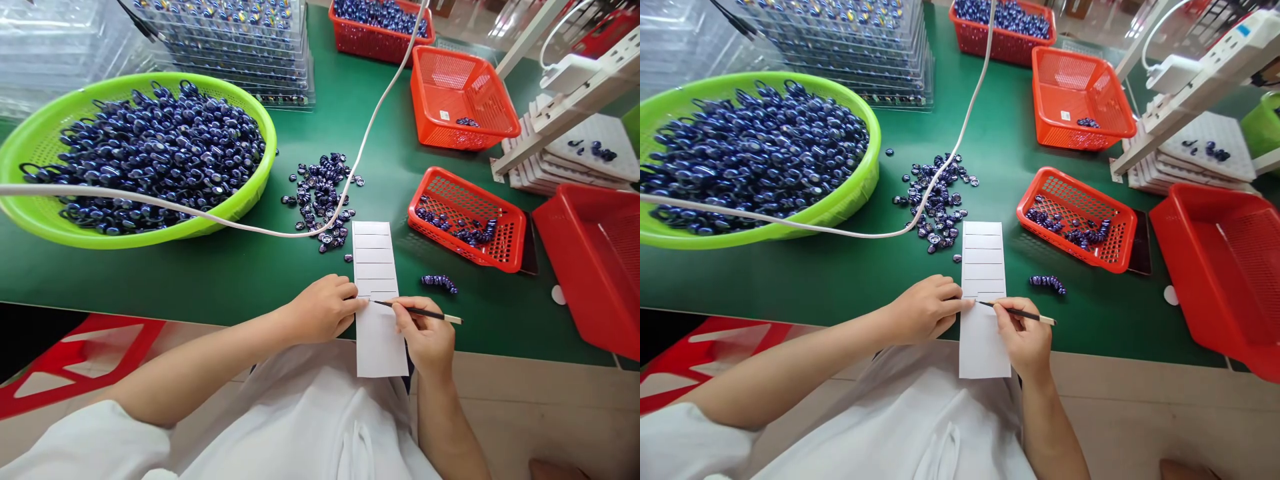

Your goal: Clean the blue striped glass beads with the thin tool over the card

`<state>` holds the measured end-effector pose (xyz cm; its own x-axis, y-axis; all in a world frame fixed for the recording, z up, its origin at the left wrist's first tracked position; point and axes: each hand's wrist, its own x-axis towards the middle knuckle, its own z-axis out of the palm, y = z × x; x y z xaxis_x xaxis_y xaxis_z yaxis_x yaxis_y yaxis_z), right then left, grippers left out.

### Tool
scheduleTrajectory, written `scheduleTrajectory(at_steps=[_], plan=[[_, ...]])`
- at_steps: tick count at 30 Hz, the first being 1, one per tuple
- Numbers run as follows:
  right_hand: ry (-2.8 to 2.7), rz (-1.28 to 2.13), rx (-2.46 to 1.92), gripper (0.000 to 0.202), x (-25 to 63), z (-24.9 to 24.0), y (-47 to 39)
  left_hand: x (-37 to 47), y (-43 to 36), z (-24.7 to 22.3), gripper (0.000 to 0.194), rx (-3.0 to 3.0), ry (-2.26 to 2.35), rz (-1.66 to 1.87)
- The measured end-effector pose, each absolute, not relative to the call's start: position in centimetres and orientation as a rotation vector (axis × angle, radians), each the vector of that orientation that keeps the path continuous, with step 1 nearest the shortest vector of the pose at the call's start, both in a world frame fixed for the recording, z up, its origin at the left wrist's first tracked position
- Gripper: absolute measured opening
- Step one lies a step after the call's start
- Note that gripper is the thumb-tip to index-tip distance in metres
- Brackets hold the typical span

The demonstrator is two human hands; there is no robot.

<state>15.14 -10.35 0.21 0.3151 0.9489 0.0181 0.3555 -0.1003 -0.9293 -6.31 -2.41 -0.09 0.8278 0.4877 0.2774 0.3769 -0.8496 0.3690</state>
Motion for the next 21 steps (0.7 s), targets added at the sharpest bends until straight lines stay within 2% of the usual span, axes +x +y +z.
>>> scheduleTrajectory(at_steps=[10, 14, 21], plan=[[-1.056, 0.859, -1.614, 0.011, 15.4, 0.1, -10.3, -6.4, -2.4, -0.4, 0.029, 2.655, 0.646, 0.607], [-0.924, 0.820, -1.475, 0.008, 15.3, -0.2, -10.3, -6.2, -2.5, 0.3, 0.034, 2.405, 0.762, 0.685], [-0.806, 0.668, -1.187, 0.010, 15.6, -0.3, -10.2, -3.6, -1.3, 2.8, 0.024, 1.861, 0.919, 0.593]])
